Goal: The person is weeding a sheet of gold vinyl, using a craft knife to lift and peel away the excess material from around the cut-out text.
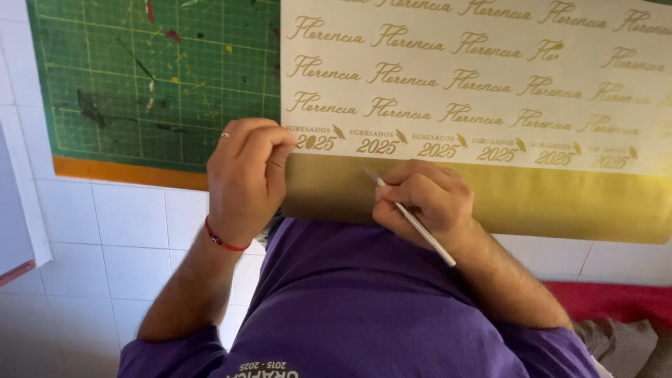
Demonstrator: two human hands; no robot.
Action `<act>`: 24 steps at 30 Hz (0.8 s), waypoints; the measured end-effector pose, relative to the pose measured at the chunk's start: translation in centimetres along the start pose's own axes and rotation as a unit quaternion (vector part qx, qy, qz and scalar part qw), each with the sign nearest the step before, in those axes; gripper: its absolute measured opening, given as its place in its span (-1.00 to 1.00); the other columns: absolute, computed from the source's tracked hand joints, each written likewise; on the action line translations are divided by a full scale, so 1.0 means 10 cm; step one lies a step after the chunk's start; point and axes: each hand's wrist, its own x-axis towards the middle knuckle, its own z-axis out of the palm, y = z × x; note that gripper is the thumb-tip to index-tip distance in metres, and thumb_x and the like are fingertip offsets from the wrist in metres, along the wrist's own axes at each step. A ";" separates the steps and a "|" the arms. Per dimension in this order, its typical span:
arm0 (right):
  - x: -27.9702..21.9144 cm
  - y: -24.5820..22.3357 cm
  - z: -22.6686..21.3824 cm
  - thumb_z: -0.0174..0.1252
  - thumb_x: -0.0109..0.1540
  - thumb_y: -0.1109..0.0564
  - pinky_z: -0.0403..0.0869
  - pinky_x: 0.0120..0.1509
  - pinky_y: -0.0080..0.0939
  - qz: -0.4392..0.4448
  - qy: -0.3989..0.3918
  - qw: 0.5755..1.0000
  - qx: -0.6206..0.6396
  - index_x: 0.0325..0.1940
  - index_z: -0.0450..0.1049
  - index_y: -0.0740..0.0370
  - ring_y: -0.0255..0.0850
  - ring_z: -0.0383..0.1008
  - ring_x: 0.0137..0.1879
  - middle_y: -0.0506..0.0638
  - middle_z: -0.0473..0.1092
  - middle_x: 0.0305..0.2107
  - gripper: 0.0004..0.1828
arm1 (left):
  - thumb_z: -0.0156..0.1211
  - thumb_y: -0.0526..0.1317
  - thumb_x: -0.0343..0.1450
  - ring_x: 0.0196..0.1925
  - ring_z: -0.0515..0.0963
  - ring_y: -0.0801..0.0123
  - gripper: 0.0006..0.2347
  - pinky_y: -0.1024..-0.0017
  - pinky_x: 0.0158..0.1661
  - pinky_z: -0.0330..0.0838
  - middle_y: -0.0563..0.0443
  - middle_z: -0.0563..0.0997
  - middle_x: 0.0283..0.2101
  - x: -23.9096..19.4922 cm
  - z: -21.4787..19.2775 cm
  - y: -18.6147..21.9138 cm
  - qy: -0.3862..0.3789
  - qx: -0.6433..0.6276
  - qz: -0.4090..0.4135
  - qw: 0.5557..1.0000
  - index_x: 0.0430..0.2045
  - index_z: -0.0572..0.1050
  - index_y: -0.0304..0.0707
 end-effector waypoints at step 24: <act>0.38 0.02 0.76 0.44 0.23 0.37 0.68 -0.20 0.10 0.087 -0.015 0.996 0.006 -0.33 0.53 0.33 0.23 0.74 -0.25 0.19 0.64 -0.36 -0.82 | 0.22 -0.16 0.70 -0.04 0.63 0.12 -0.84 0.23 -0.14 0.51 0.04 0.63 -0.07 -0.12 0.05 0.00 -0.045 0.138 0.092 0.985 -0.11 0.73 -0.15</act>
